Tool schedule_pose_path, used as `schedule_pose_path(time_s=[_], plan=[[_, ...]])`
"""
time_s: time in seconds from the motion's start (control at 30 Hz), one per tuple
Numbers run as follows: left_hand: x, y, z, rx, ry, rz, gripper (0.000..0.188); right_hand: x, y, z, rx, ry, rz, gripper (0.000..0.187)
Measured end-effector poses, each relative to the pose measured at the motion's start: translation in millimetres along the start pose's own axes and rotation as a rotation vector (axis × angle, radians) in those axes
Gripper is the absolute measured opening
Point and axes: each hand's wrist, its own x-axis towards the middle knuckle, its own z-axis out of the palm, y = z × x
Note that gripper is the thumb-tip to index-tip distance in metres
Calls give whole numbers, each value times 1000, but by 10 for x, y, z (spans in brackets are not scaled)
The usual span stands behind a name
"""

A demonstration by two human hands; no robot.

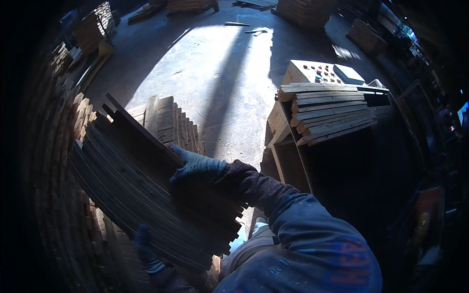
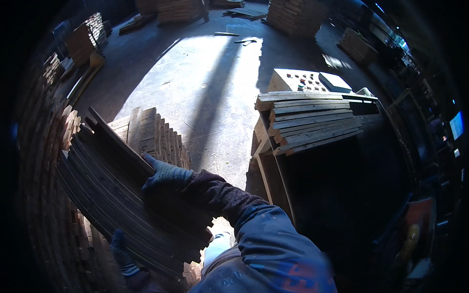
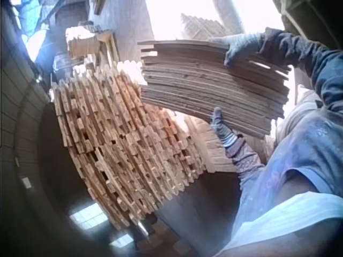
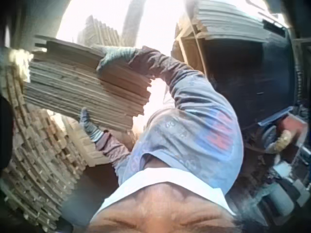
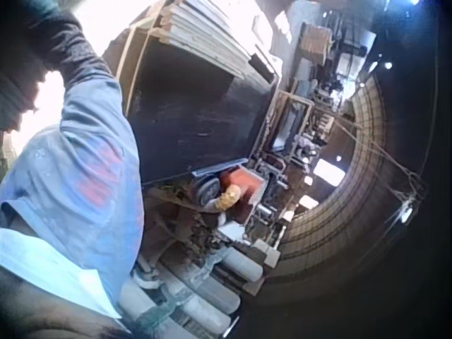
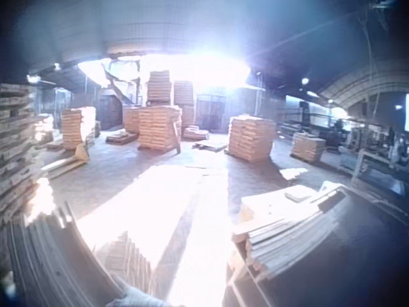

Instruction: The person repeatedly picks up stacks of wooden planks from a conveyor belt and places them onto a growing pile on the floor. The person wears gloves and handles the planks by hand, moving between the conveyor and the pile throughout the clip.

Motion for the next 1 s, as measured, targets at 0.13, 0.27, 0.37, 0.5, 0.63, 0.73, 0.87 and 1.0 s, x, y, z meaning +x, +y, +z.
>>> schedule_pose_path(time_s=[0.13, 0.27, 0.37, 0.5, 0.63, 0.73, 0.87, 1.0], plan=[[71, 35, 1263, 238, -637, 183, 57, -2135, -706, -806, -69, 440, -240, 115], [-608, -83, 3869, 261, -1182, -94, 98, -4375, -241, -1132, -96, 1014, -170, 88], [-1596, -641, 5296, 453, -1557, 63, 102, -6075, 355, -865, 165, 1399, -83, 60], [-2177, -1772, 6296, 648, -1801, -254, 97, -6591, 167, -473, 367, 1900, 241, 44], [-2520, -2286, 6438, 1418, -1675, 307, 104, -6769, 353, -476, 359, 2063, 324, 54], [-2597, -2143, 6360, 1322, -1608, 377, 93, -7096, 985, -681, 268, 2002, 180, 61], [-2436, -1612, 6085, 1269, -1515, 381, 109, -6440, 397, -1017, 299, 1914, 332, 55], [-1886, -1178, 5198, 1023, -1245, 617, 93, -5614, -63, -1535, 495, 1754, 469, 75]])
